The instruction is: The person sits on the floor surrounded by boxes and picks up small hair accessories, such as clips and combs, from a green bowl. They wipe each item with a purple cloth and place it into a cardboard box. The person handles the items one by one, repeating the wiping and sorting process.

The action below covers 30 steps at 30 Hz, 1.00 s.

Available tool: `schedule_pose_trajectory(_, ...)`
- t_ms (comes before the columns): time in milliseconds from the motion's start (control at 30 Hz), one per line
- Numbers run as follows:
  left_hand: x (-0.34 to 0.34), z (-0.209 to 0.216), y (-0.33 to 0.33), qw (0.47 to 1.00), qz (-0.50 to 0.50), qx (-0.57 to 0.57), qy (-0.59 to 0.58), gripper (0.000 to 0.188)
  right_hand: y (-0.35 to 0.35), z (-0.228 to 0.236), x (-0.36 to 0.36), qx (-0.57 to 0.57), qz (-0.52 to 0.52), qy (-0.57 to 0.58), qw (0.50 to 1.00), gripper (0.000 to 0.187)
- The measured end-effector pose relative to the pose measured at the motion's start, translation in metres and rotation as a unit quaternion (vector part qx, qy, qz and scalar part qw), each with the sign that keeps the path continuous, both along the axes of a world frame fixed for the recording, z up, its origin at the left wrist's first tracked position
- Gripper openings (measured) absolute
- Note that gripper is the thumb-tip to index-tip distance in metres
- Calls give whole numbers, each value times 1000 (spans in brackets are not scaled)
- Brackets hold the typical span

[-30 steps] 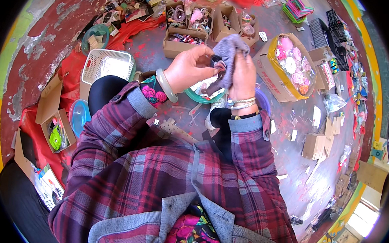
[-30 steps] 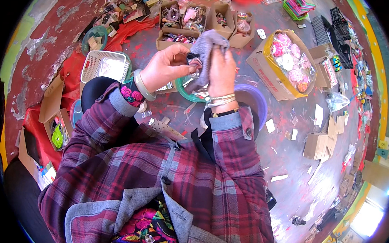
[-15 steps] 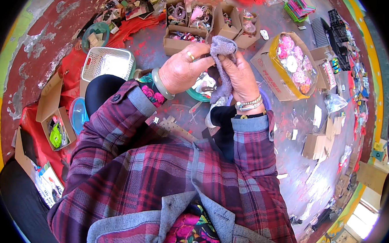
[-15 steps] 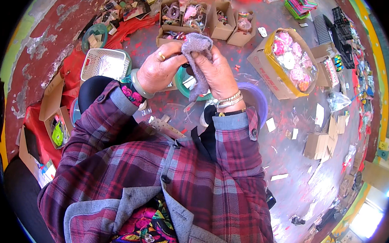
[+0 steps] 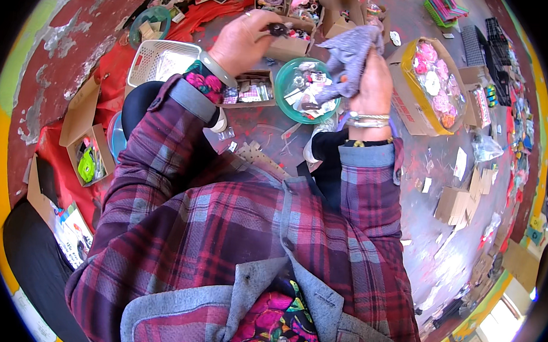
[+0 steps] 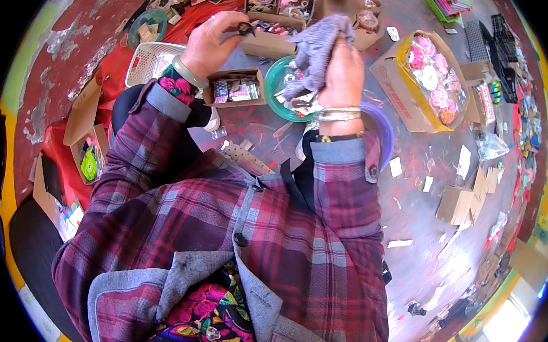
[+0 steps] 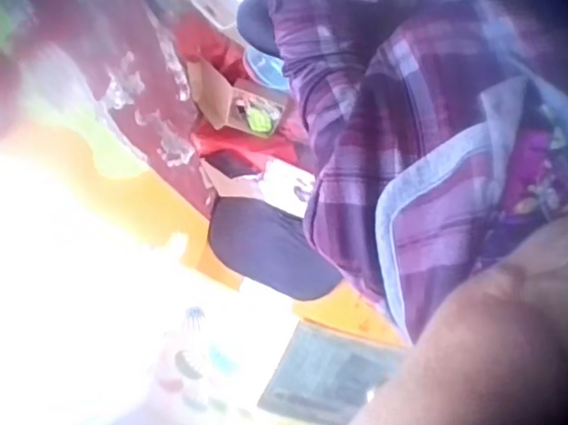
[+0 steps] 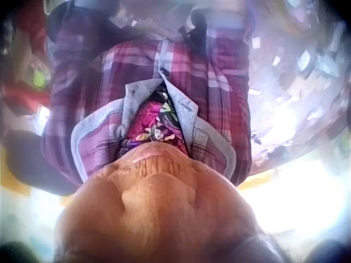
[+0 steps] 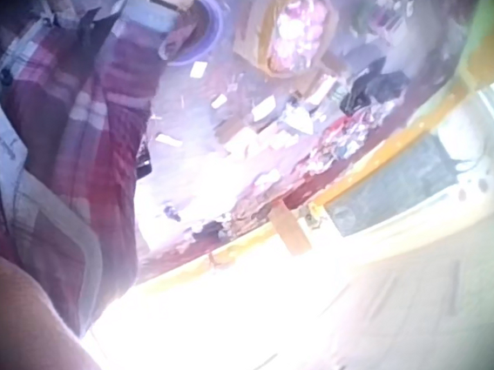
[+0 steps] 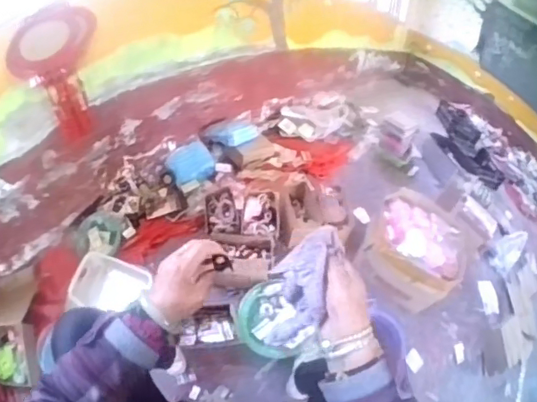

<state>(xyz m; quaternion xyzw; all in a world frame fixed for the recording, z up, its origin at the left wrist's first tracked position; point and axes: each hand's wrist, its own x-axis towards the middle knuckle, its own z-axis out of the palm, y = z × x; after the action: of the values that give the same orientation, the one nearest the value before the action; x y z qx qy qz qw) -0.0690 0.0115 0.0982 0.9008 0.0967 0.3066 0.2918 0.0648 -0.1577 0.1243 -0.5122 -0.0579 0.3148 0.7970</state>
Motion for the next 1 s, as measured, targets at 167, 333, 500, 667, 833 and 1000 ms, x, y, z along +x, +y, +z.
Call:
schedule_pose_trajectory(167, -25, -102, 52, 944, 15, -262, 198, 31, -6, -14, 9, 15, 10, 75, 997, 25)
schedule_pose_trajectory(333, -41, -135, 35, 887, 93, -82, 445, 32, 4, -13, 3, 20, 30, 86, 996, 24)
schedule_pose_trajectory(500, -46, -172, 35, 859, 101, -70, 497, 35, 8, -22, 3, 20, 65, 97, 993, 24)
schedule_pose_trajectory(667, -50, -257, 64, 747, 53, 85, 658, 34, 6, -26, 5, 12, 68, 87, 994, 25)
schedule_pose_trajectory(833, -42, -266, 66, 753, 47, 102, 649, 25, 9, -12, 2, 12, 18, 114, 993, 26)
schedule_pose_trajectory(1000, -29, -251, 50, 799, 67, 33, 597, 20, -1, -7, 14, 30, -23, 142, 989, 30)
